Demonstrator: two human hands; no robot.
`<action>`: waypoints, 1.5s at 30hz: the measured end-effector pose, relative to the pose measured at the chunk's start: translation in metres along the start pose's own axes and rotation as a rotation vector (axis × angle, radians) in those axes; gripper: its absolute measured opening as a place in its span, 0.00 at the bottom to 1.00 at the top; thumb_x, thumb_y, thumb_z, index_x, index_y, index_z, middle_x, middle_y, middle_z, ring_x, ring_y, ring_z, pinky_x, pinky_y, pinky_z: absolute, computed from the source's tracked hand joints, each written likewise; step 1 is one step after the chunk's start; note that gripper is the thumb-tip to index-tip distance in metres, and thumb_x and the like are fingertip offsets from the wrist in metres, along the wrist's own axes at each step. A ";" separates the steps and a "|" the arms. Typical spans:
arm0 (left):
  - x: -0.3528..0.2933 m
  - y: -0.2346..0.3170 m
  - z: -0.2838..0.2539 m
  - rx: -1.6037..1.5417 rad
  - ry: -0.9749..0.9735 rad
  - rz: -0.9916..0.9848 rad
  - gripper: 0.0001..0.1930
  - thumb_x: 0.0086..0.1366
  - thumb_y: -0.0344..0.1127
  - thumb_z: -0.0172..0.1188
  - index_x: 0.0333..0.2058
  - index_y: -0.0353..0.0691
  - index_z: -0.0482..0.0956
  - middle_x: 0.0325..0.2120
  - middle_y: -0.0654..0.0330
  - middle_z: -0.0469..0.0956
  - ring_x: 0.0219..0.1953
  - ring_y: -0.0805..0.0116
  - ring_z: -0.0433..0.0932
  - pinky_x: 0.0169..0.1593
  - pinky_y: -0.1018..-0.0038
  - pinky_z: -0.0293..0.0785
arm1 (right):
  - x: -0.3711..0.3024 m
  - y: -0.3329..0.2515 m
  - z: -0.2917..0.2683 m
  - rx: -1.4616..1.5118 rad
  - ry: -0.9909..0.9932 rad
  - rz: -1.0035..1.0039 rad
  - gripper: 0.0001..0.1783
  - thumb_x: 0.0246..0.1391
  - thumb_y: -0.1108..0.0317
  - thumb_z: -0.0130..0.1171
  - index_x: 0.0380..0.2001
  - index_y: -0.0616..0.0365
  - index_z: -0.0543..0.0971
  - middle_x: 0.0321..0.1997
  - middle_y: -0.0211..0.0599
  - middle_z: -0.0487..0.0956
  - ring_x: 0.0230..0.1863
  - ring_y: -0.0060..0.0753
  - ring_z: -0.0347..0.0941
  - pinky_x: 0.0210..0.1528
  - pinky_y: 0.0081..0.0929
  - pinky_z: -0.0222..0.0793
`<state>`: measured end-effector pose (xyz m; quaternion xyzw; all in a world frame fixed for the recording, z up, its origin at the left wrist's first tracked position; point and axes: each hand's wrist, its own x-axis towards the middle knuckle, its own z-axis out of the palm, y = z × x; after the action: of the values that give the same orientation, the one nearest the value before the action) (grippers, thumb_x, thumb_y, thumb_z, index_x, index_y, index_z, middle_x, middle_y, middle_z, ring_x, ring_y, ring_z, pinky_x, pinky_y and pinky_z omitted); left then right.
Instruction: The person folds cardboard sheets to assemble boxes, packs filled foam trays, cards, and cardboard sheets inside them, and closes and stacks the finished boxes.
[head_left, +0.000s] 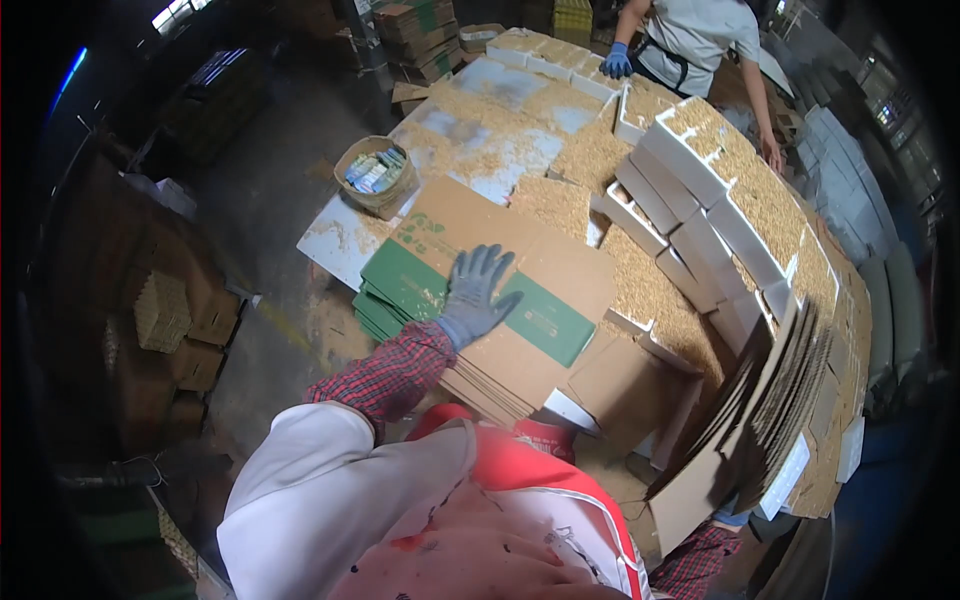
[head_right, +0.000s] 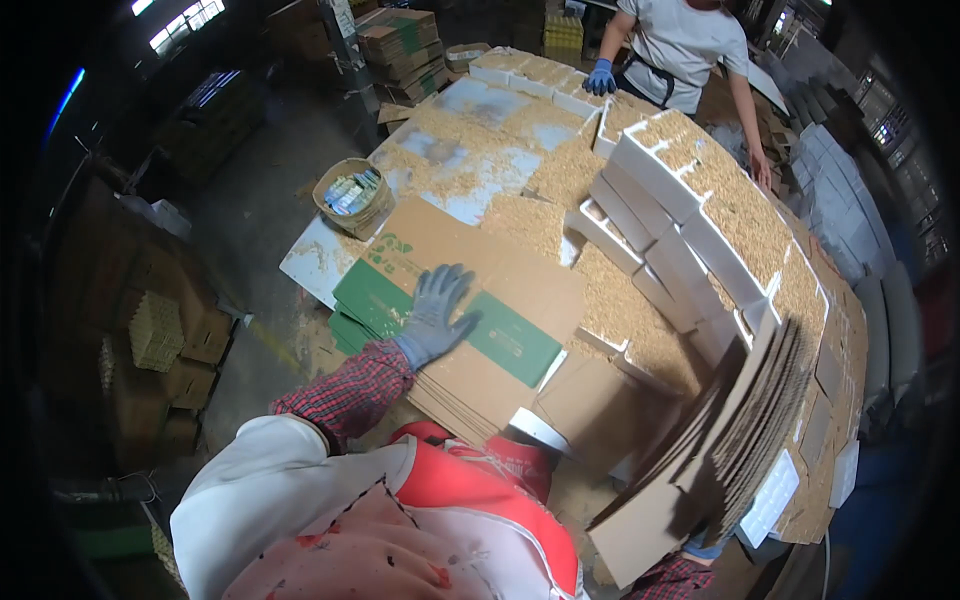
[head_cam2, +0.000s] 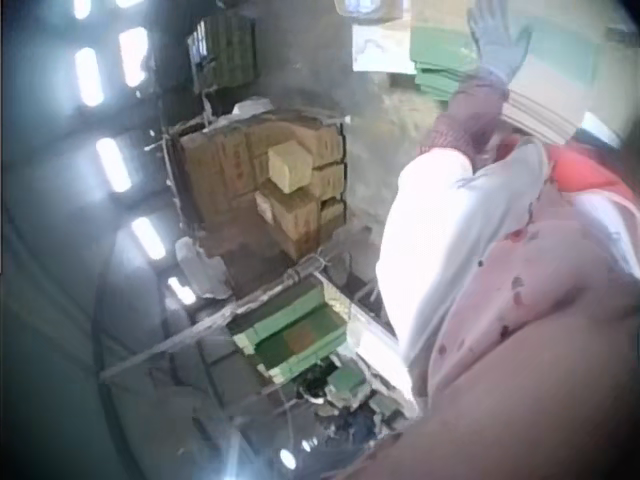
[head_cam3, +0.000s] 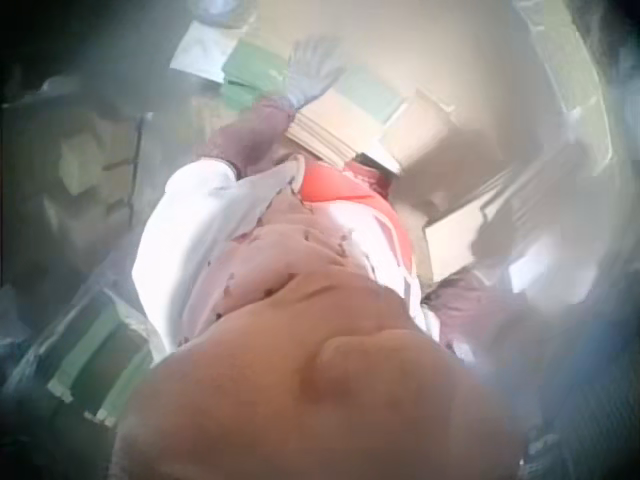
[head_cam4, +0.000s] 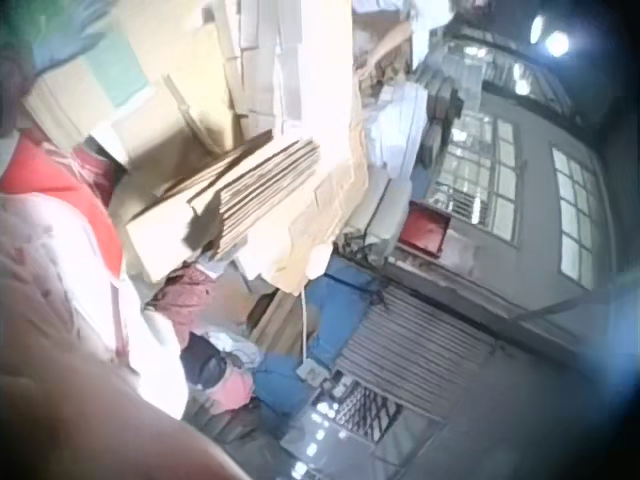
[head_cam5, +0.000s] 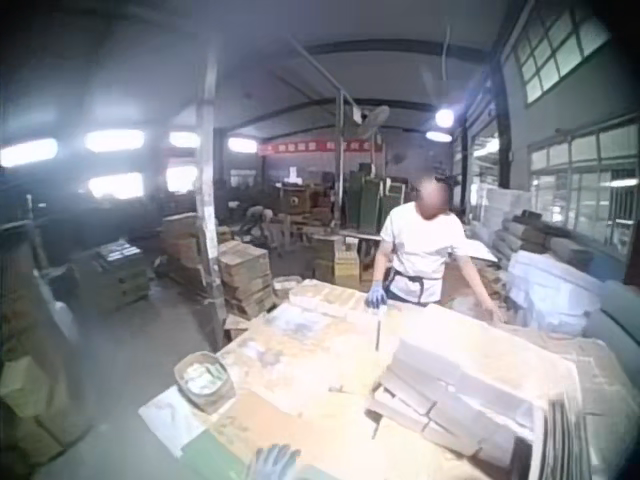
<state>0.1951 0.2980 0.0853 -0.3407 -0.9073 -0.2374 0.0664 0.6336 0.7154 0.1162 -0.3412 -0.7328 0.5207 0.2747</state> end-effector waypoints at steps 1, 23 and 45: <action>0.008 -0.027 -0.020 0.096 0.052 -0.035 0.38 0.55 0.57 0.55 0.59 0.42 0.59 0.58 0.47 0.58 0.62 0.47 0.54 0.64 0.52 0.43 | -0.018 -0.001 0.030 0.070 -0.040 0.065 0.29 0.60 0.57 0.42 0.62 0.58 0.59 0.63 0.39 0.64 0.60 0.35 0.62 0.60 0.29 0.59; 0.010 -0.156 -0.087 0.232 0.036 -0.239 0.39 0.50 0.51 0.68 0.55 0.35 0.63 0.48 0.52 0.71 0.50 0.61 0.71 0.51 0.71 0.69 | -0.095 0.044 0.199 0.916 0.119 0.367 0.31 0.59 0.45 0.44 0.57 0.56 0.65 0.56 0.32 0.70 0.56 0.34 0.66 0.60 0.32 0.59; 0.079 0.172 0.105 -0.759 -0.929 0.213 0.32 0.58 0.56 0.57 0.56 0.44 0.66 0.57 0.47 0.60 0.60 0.46 0.55 0.61 0.62 0.58 | -0.071 -0.010 0.226 0.737 0.418 0.266 0.37 0.53 0.65 0.59 0.63 0.53 0.55 0.57 0.34 0.67 0.55 0.32 0.66 0.55 0.29 0.65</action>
<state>0.2514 0.5073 0.0819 -0.4976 -0.6542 -0.3627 -0.4392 0.5033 0.5273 0.0533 -0.4097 -0.3768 0.6977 0.4510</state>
